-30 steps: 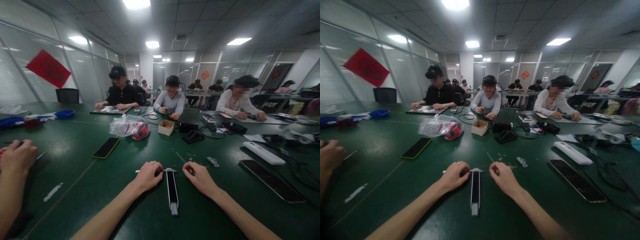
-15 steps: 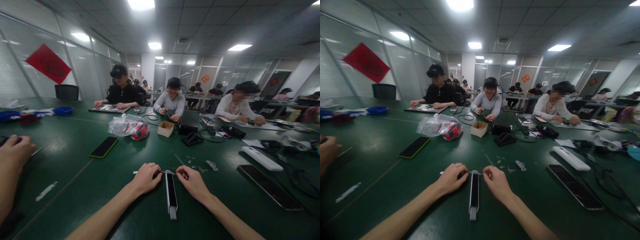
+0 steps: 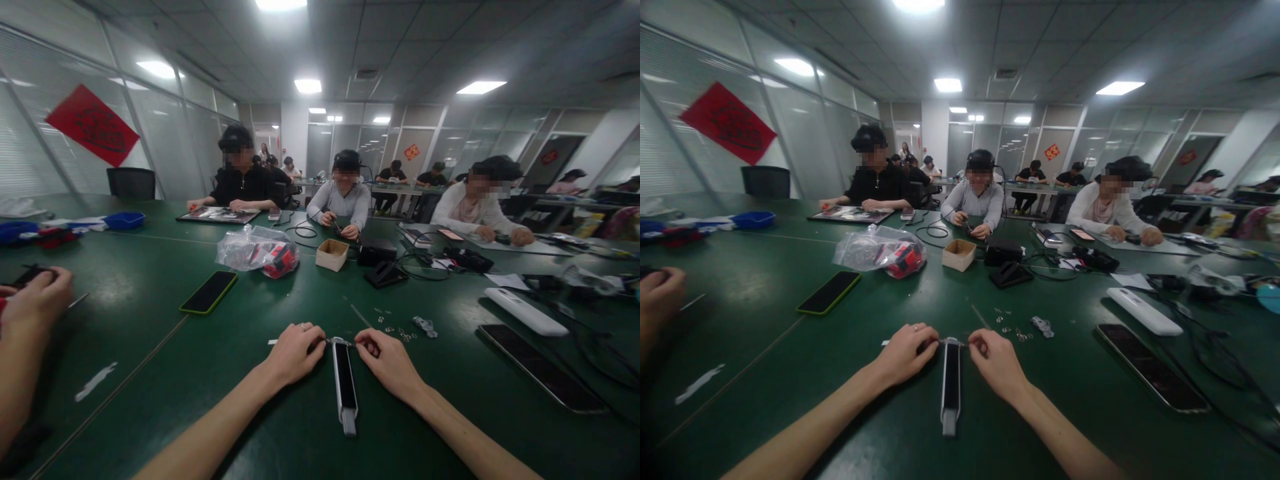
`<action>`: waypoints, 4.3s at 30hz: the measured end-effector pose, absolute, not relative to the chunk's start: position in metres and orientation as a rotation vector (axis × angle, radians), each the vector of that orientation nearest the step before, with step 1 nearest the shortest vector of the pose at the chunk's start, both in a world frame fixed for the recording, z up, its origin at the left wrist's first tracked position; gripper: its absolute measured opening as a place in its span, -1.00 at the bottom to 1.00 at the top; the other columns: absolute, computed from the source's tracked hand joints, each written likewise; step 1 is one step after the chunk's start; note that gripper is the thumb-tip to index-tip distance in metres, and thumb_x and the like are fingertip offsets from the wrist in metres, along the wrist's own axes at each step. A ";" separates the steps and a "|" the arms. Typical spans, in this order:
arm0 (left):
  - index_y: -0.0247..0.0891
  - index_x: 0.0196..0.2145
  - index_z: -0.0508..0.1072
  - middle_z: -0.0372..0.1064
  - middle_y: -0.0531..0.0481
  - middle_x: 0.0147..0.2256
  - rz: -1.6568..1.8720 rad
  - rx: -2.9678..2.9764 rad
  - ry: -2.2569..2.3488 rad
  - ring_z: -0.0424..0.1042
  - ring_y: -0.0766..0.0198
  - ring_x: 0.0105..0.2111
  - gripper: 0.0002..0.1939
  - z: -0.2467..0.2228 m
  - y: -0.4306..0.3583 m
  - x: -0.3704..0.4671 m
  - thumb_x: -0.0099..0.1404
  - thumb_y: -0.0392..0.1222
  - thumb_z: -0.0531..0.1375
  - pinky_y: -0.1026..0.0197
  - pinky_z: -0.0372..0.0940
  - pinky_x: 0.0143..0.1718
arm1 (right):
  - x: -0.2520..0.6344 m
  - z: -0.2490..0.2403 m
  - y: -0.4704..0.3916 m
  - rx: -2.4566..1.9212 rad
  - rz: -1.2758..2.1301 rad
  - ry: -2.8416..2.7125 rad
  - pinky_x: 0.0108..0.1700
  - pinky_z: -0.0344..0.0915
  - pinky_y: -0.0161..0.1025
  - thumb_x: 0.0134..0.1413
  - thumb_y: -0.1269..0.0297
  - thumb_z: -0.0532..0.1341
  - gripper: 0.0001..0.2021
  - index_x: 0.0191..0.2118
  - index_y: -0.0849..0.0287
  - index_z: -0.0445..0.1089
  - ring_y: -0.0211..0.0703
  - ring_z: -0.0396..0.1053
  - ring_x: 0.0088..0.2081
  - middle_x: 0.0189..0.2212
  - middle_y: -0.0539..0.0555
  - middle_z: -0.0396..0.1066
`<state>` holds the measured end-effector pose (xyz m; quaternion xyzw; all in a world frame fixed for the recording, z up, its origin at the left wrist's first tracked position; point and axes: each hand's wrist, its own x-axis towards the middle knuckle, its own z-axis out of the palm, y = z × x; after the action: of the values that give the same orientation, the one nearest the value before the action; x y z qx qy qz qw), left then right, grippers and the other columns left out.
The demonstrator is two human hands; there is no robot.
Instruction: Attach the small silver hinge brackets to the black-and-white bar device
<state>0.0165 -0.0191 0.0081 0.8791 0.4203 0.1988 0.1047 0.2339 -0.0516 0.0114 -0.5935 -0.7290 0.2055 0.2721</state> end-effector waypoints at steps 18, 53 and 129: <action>-0.23 -0.31 0.38 0.36 0.01 -0.37 0.603 2.642 1.221 0.34 0.26 -0.37 -0.85 0.004 -0.017 0.016 0.32 -0.22 0.02 0.24 0.17 -0.30 | 0.236 0.009 -0.050 -1.475 0.584 -2.040 -0.24 0.29 -0.23 0.12 0.34 0.08 -0.81 -0.20 0.18 0.40 -0.18 0.33 -0.29 -0.28 0.07 0.41; -0.23 -0.30 0.43 0.36 0.02 -0.37 0.582 2.624 1.229 0.35 0.29 -0.38 -0.83 0.005 -0.017 0.017 0.31 -0.21 0.04 0.26 0.18 -0.29 | 0.239 0.010 -0.050 -1.500 0.622 -1.981 -0.35 0.25 -0.29 0.07 0.27 0.13 -0.84 -0.27 0.13 0.43 -0.25 0.32 -0.40 -0.41 -0.01 0.41; -0.22 -0.17 0.37 0.37 -0.04 -0.25 0.791 2.546 1.341 0.34 0.18 -0.26 -0.79 0.017 -0.025 0.016 0.23 -0.25 0.08 0.15 0.17 -0.23 | 0.270 0.012 -0.043 -1.422 0.054 -2.179 -0.27 0.32 -0.19 0.19 0.38 -0.04 -0.81 -0.30 0.21 0.32 -0.15 0.32 -0.33 -0.36 0.13 0.34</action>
<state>0.0165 -0.0247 0.0167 0.8504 0.4481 0.2643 0.0786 0.2696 -0.0431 0.0115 -0.5266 -0.8070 0.0201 0.2664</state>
